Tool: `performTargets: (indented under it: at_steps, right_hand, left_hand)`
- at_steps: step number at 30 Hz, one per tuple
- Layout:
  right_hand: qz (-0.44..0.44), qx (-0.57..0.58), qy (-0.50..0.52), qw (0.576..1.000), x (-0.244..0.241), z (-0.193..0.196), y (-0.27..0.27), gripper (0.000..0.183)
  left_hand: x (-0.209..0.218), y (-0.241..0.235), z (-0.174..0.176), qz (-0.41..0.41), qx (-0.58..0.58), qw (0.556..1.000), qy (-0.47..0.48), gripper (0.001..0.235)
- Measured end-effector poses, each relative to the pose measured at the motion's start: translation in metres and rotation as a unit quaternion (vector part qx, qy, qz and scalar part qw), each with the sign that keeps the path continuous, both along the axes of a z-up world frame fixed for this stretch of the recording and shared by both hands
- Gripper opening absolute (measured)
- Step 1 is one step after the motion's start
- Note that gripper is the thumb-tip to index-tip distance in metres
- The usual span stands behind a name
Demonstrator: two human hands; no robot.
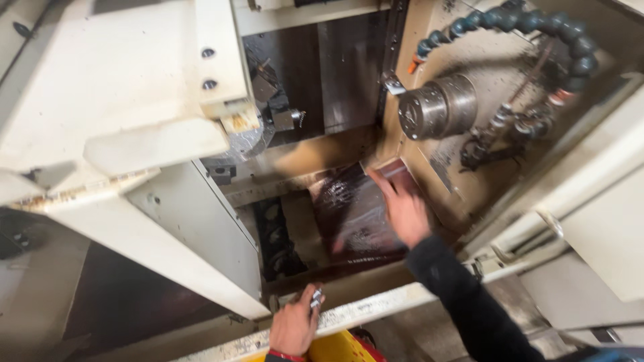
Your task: The person opens a machine door using two metal rods, wipes the interior with a cloth, and then closes the door. They also handle several metal rods and place them into a green toolbox.
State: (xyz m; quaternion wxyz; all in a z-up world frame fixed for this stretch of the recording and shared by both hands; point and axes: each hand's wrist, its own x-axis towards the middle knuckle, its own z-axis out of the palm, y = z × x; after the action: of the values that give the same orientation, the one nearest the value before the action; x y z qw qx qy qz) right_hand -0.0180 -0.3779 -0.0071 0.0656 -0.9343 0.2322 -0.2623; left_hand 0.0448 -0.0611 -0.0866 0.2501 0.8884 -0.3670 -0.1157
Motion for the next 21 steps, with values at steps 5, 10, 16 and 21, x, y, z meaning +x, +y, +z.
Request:
performTargets:
  at_steps: [5,10,16,21]
  right_hand:
    - [0.040,-0.373,-0.066,0.925,0.096,0.040,-0.080,0.066]
    - [0.016,-0.434,0.088,0.896,0.126,0.047,-0.124,0.057]
    - [0.042,-0.451,0.084,0.888,0.131,0.046,-0.129,0.057]
    - [0.046,-0.456,0.112,0.882,0.134,0.049,-0.134,0.056]
  left_hand:
    - [0.015,-0.007,-0.025,-0.005,0.114,0.993,0.032,0.047]
    - [0.021,-0.008,-0.039,-0.008,0.063,0.997,0.035,0.040]
    - [0.018,-0.006,-0.032,-0.015,0.064,0.996,0.052,0.039]
    - [0.020,-0.008,-0.026,-0.015,0.102,0.992,0.070,0.041]
